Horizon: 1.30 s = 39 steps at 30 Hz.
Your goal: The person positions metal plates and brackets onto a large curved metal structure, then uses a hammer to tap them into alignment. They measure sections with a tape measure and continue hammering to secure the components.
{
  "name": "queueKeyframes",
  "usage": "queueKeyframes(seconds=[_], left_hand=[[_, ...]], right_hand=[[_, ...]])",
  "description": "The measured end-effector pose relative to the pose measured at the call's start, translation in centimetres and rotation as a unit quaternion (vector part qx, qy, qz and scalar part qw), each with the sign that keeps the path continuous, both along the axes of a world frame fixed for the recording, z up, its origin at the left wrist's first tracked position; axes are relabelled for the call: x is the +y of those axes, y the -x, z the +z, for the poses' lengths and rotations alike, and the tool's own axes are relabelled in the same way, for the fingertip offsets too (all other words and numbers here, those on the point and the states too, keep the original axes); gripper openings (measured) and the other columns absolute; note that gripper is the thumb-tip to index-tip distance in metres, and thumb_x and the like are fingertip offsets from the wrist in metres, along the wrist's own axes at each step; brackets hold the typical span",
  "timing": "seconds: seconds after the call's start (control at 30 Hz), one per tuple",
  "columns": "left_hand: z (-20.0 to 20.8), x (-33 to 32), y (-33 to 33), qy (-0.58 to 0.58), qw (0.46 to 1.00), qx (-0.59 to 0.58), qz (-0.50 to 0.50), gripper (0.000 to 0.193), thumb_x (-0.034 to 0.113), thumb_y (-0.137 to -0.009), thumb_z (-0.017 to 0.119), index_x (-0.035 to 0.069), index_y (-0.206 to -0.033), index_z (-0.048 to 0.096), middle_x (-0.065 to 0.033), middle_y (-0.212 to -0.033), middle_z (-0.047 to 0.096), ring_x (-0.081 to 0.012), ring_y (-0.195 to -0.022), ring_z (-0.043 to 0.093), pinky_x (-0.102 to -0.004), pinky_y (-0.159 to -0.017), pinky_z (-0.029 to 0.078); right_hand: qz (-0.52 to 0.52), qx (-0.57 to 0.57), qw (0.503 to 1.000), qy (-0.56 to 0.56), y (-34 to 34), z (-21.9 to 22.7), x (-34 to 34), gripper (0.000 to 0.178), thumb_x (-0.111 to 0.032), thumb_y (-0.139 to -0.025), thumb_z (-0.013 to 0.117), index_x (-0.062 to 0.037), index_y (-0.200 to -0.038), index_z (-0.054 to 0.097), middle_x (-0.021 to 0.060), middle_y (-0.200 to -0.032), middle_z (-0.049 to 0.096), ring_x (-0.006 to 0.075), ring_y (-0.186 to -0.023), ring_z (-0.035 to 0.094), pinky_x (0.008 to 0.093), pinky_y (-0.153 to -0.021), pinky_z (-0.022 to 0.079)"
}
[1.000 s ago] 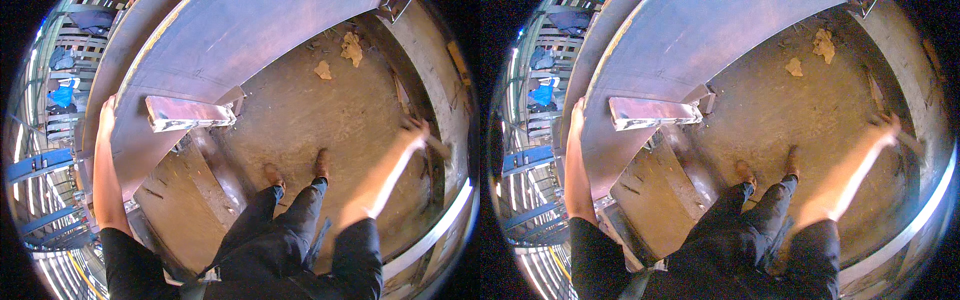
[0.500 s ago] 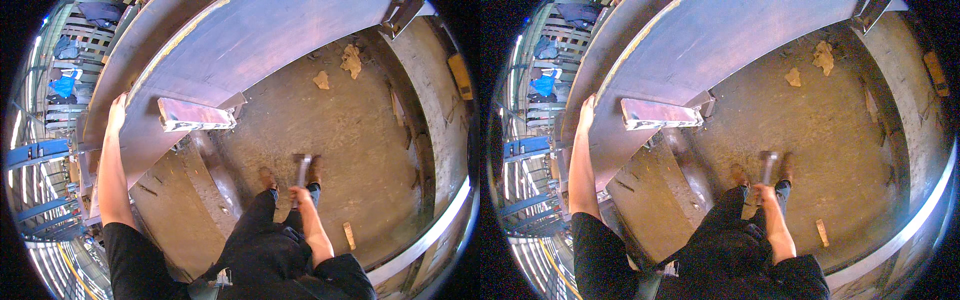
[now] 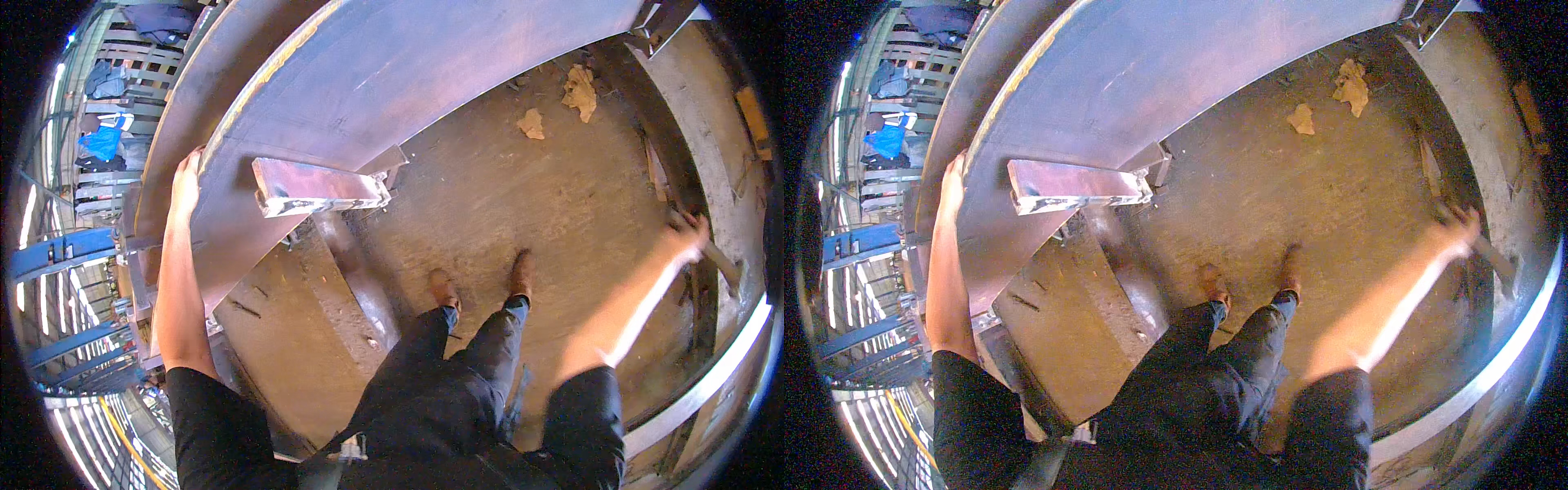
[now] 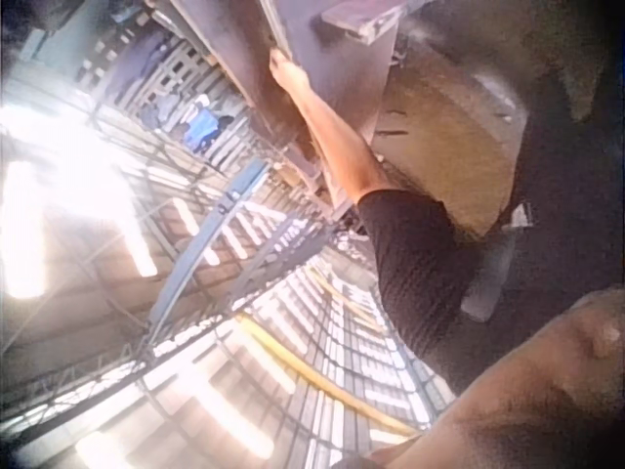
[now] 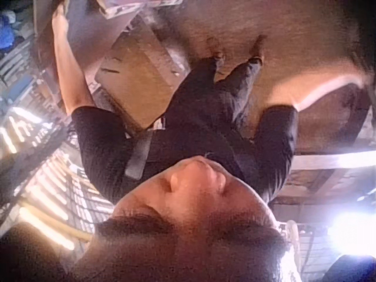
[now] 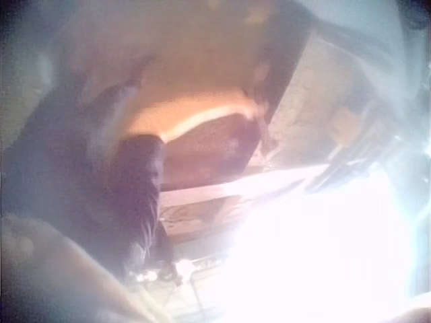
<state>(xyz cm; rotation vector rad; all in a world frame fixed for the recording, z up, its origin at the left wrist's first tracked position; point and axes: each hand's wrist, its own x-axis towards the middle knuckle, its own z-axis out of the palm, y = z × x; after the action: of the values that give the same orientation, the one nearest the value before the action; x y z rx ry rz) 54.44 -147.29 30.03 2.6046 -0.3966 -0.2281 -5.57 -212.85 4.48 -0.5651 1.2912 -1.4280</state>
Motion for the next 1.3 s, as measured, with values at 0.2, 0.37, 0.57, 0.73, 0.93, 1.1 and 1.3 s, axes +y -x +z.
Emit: queueKeyframes(seconds=[0.2, 0.37, 0.57, 0.73, 0.93, 1.1, 1.3], left_hand=[[0.8, -3.2, -0.4, -0.013, 0.995, -0.080, -0.051, 0.049, 0.036, -0.101, 0.039, 0.003, -0.130, 0.060, -0.0132, -0.130, 0.063, -0.0243, -0.125, 0.055, -0.0322, -0.107, 0.036], [0.3, -0.3, -0.3, -0.045, 0.995, -0.072, -0.047, 0.048, 0.036, -0.101, 0.039, 0.006, -0.130, 0.061, -0.0112, -0.129, 0.064, -0.0242, -0.124, 0.055, -0.0330, -0.106, 0.037], [0.8, -0.4, 1.3, -0.156, 0.983, -0.085, -0.044, 0.050, 0.044, -0.098, 0.039, 0.013, -0.131, 0.061, -0.0124, -0.129, 0.063, -0.0311, -0.123, 0.056, -0.0398, -0.104, 0.041], [2.9, -3.7, 2.5, -0.151, 0.987, -0.050, 0.012, 0.053, 0.049, -0.093, 0.042, 0.018, -0.131, 0.060, -0.0133, -0.133, 0.060, -0.0320, -0.126, 0.055, -0.0425, -0.106, 0.041], [3.9, -3.0, 4.5, -0.110, 0.991, -0.077, 0.027, 0.048, 0.049, -0.091, 0.046, 0.017, -0.121, 0.068, -0.0140, -0.120, 0.067, -0.0329, -0.114, 0.062, -0.0440, -0.097, 0.047], [4.1, -4.1, 5.3, -0.085, 0.985, -0.140, 0.054, 0.050, 0.054, -0.091, 0.050, 0.016, -0.115, 0.071, -0.0152, -0.107, 0.071, -0.0352, -0.103, 0.067, -0.0463, -0.089, 0.052], [3.1, -3.3, 4.7, -0.004, 0.978, -0.209, 0.031, 0.054, 0.055, -0.092, 0.055, 0.008, -0.116, 0.067, -0.0156, -0.112, 0.068, -0.0341, -0.109, 0.063, -0.0448, -0.092, 0.050]], right_hand=[[0.499, -0.206, 0.708, -0.456, -26.2, -11.3, 44.3, 0.016, -0.019, -0.082, 0.061, -0.0066, -0.075, 0.055, 0.0061, -0.062, 0.052, 0.0229, -0.053, 0.050, 0.0391, -0.049, 0.040], [0.604, 0.039, 0.631, -0.485, -6.4, -11.3, 49.1, 0.015, -0.013, -0.077, 0.070, -0.0066, -0.070, 0.058, 0.0051, -0.057, 0.052, 0.0181, -0.044, 0.050, 0.0330, -0.042, 0.040], [0.476, 0.135, 0.666, -0.558, 9.9, -7.7, 38.4, 0.016, -0.018, -0.080, 0.070, -0.0109, -0.073, 0.058, 0.0006, -0.060, 0.052, 0.0167, -0.051, 0.049, 0.0406, -0.055, 0.043], [0.393, 0.265, 0.818, -0.325, 17.4, 1.7, 23.0, 0.016, -0.007, -0.076, 0.064, -0.0045, -0.079, 0.049, 0.0062, -0.058, 0.049, 0.0182, -0.044, 0.050, 0.0354, -0.040, 0.044], [0.415, 0.437, 0.798, -0.010, 11.9, 19.1, 9.9, 0.022, -0.010, -0.077, 0.065, -0.0045, -0.092, 0.050, 0.0026, -0.060, 0.050, 0.0149, -0.043, 0.048, 0.0313, -0.040, 0.041], [0.382, 0.455, 0.775, 0.216, -3.6, 29.0, 8.3, 0.019, -0.018, -0.084, 0.066, -0.0015, -0.084, 0.057, 0.0035, -0.063, 0.053, 0.0121, -0.048, 0.048, 0.0298, -0.043, 0.040], [0.452, 0.567, 0.569, 0.387, -28.4, 43.0, 15.7, 0.050, -0.036, -0.089, 0.069, -0.0066, -0.129, 0.062, 0.0129, -0.085, 0.066, 0.0193, -0.067, 0.060, 0.0372, -0.061, 0.048]])
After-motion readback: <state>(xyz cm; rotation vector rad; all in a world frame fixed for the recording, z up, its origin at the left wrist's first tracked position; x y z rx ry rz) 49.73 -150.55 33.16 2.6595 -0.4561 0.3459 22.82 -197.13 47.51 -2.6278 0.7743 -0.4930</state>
